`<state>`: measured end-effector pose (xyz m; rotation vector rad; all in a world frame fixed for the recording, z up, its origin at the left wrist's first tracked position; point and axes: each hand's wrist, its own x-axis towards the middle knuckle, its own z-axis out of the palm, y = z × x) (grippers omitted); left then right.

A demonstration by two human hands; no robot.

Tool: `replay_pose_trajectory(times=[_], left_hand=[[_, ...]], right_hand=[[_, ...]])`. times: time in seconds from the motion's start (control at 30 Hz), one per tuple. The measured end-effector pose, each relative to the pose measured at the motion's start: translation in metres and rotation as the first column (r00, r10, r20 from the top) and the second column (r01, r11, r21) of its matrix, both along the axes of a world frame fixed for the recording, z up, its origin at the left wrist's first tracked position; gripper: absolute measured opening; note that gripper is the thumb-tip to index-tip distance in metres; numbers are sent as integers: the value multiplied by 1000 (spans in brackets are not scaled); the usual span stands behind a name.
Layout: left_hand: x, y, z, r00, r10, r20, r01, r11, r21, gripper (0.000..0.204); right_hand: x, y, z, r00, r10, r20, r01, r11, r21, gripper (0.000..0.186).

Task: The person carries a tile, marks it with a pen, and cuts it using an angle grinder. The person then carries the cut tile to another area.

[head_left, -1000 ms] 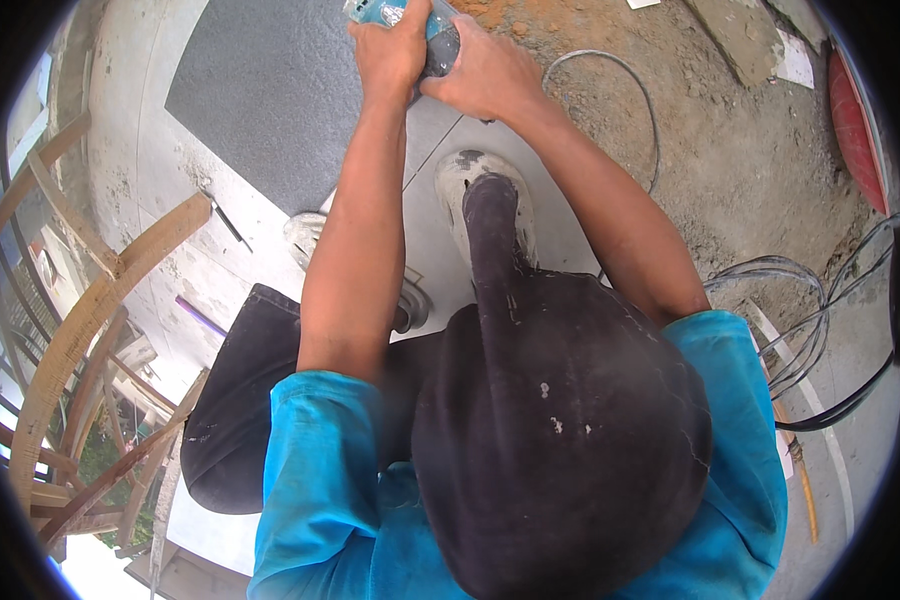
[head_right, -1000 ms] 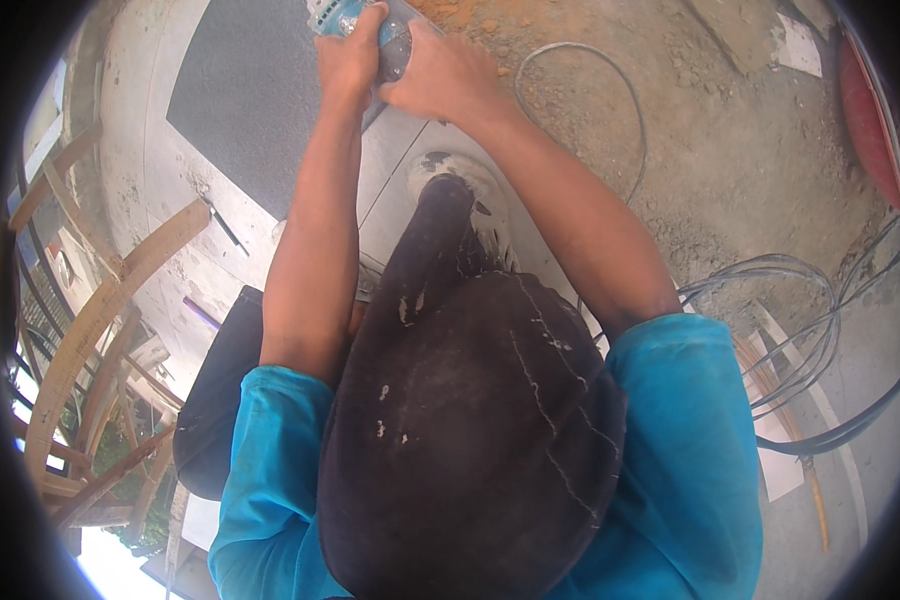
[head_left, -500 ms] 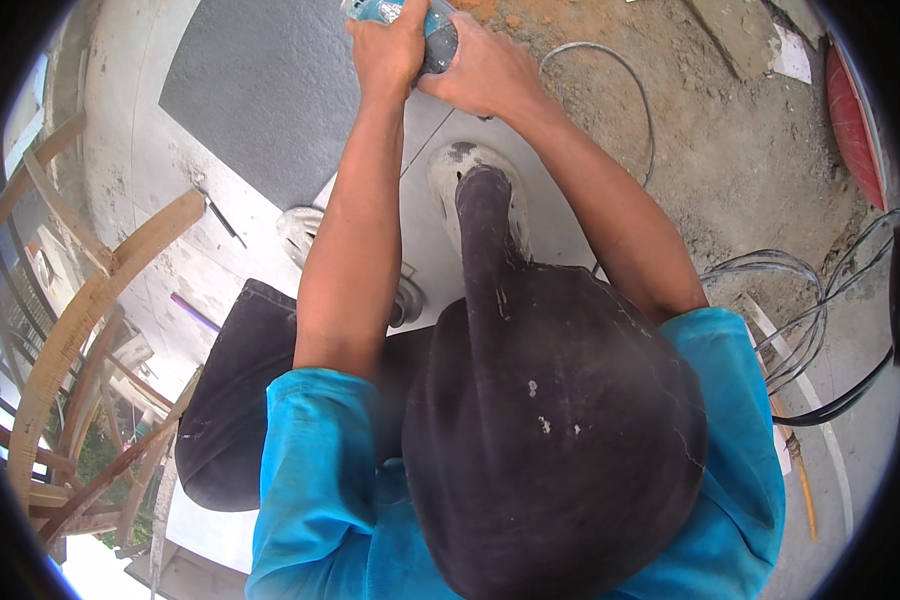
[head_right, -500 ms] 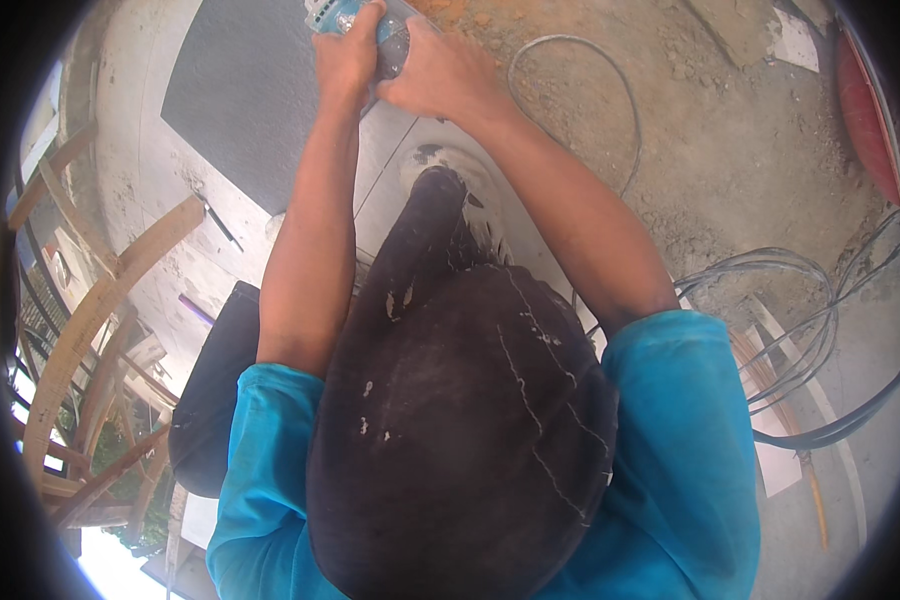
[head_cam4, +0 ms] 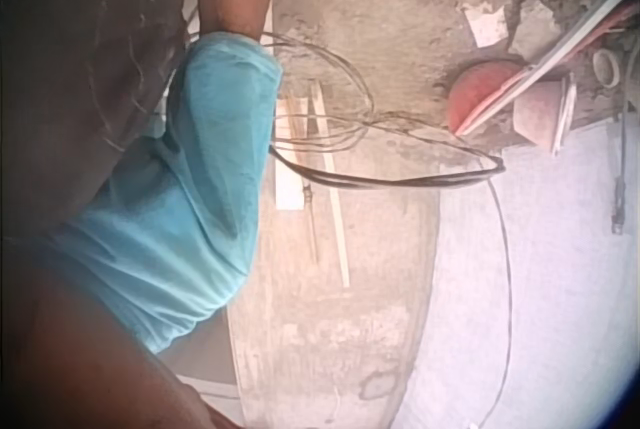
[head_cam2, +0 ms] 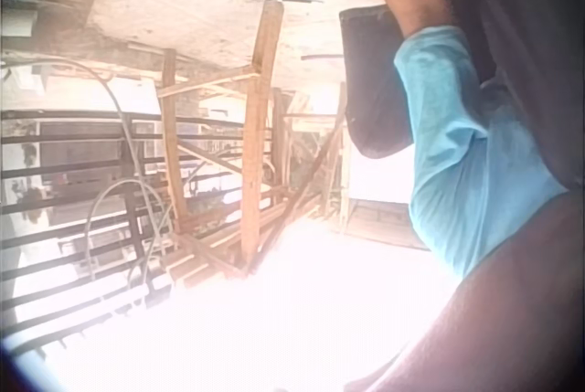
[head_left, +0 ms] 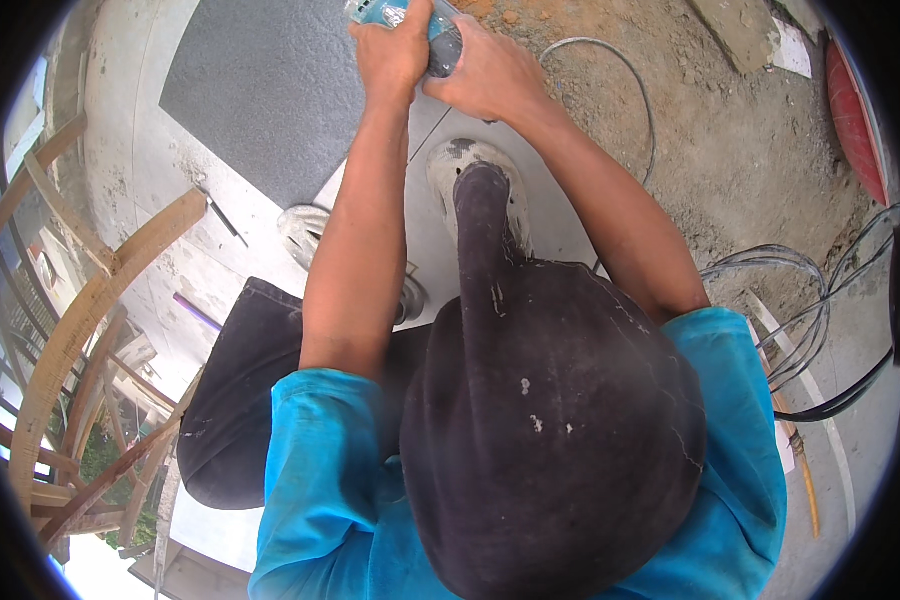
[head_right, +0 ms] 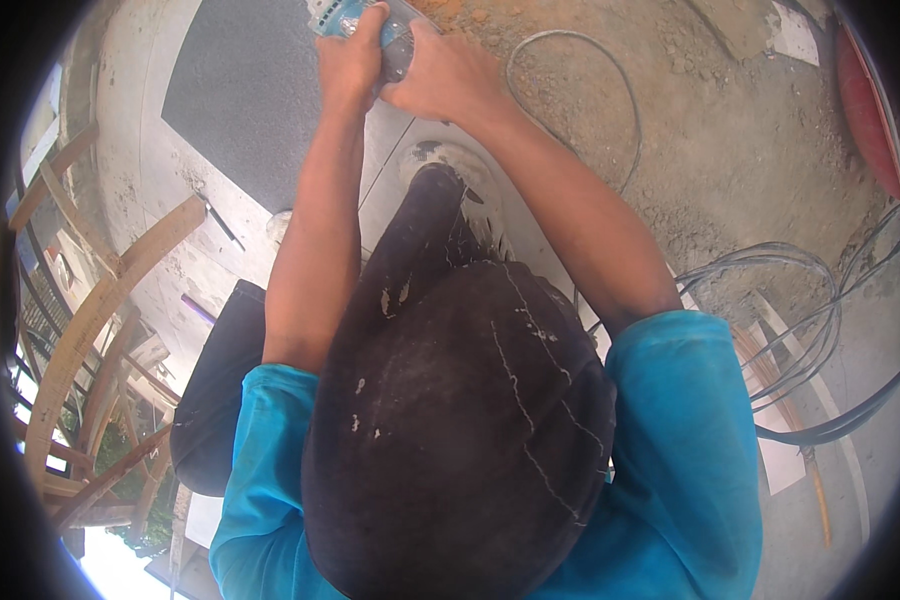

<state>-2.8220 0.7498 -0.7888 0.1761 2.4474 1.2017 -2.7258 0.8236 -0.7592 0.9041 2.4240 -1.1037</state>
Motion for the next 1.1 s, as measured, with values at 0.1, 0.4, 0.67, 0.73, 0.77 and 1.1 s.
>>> replay_pose_trajectory(times=[0.1, 0.4, 0.67, 0.73, 0.77, 1.1], left_hand=[[2, 0, 0, 1000, 13, 4, -13, 999, 41, 54], [4, 1, 2, 998, 8, 57, -8, 1000, 6, 53], [12, 1, 6, 998, 8, 70, -8, 1000, -1, 52], [14, 1, 5, 999, 26, 45, -24, 999, -24, 52], [15, 1, 5, 999, 34, 33, -33, 999, -35, 52], [20, -1, 4, 998, 19, 56, -21, 999, 32, 50]], right_hand=[[3, 1, -4, 1000, 4, 0, -4, 999, -36, 78], [8, 0, -5, 1000, 5, 2, -5, 1000, 10, 85], [14, 2, -2, 1000, -2, 25, 4, 997, -76, 86], [15, 2, 1, 1000, 3, 26, -2, 998, -67, 86], [15, 1, 2, 1000, 6, 27, -4, 998, -63, 86], [20, -5, 2, 1000, -21, 12, 20, 999, 45, 78]])
